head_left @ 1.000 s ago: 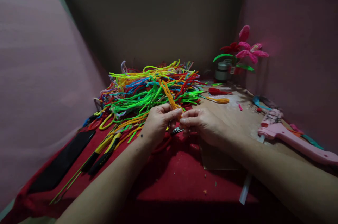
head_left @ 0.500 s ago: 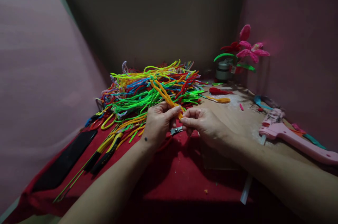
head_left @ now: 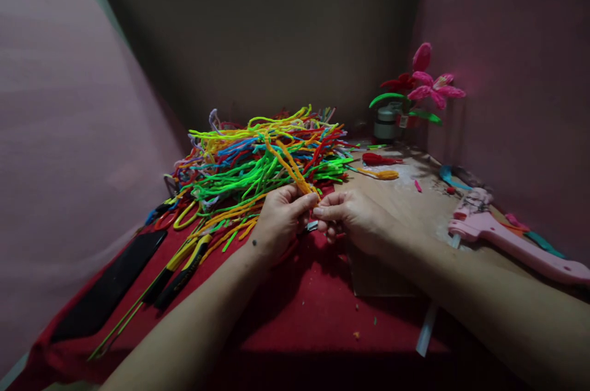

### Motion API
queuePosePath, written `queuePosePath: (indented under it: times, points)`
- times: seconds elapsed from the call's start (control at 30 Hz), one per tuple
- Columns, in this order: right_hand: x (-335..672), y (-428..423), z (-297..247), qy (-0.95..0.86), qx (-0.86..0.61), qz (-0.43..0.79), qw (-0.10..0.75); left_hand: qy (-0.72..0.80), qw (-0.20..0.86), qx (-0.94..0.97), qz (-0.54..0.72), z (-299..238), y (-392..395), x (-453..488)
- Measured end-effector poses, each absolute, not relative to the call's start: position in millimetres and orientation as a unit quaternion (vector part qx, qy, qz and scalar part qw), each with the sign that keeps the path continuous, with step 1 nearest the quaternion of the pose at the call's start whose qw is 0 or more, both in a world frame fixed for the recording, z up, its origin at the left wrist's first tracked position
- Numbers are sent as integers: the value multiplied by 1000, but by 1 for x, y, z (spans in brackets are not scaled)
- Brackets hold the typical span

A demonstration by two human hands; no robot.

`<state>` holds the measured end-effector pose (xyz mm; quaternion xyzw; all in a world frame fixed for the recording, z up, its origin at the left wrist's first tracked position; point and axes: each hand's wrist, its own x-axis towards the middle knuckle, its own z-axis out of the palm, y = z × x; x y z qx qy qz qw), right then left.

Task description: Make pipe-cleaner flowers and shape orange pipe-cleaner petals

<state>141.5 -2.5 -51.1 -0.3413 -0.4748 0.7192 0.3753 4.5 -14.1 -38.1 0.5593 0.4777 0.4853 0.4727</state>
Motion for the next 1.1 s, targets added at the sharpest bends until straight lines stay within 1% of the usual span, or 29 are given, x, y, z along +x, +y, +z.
queuePosePath:
  times: [0.07,0.13,0.33,0.5,0.63,0.87,1.0,1.1]
  points:
    - [141,-3,-50,-459,-372,712,380,514,391,578,498,-37,-16,9]
    - [141,-4,-49,-447,-379,716,379,528,361,581,504,-36,-15,9]
    - [142,-5,-51,-481,-358,710,370,465,465,531,535,-33,-4,-8]
    - [144,-4,-50,-542,-308,662,415,451,524,499,523,-35,-4,-7]
    - [144,-3,-51,-529,-326,663,418,448,543,504,500,-37,-8,-2]
    - [142,-1,-54,-506,-318,685,417,441,544,519,490,-37,-11,-1]
    - [142,0,-51,-472,-319,681,460,437,562,497,497,-33,-11,-1]
    - [143,2,-49,-450,-298,674,504,438,585,500,464,-34,-12,0]
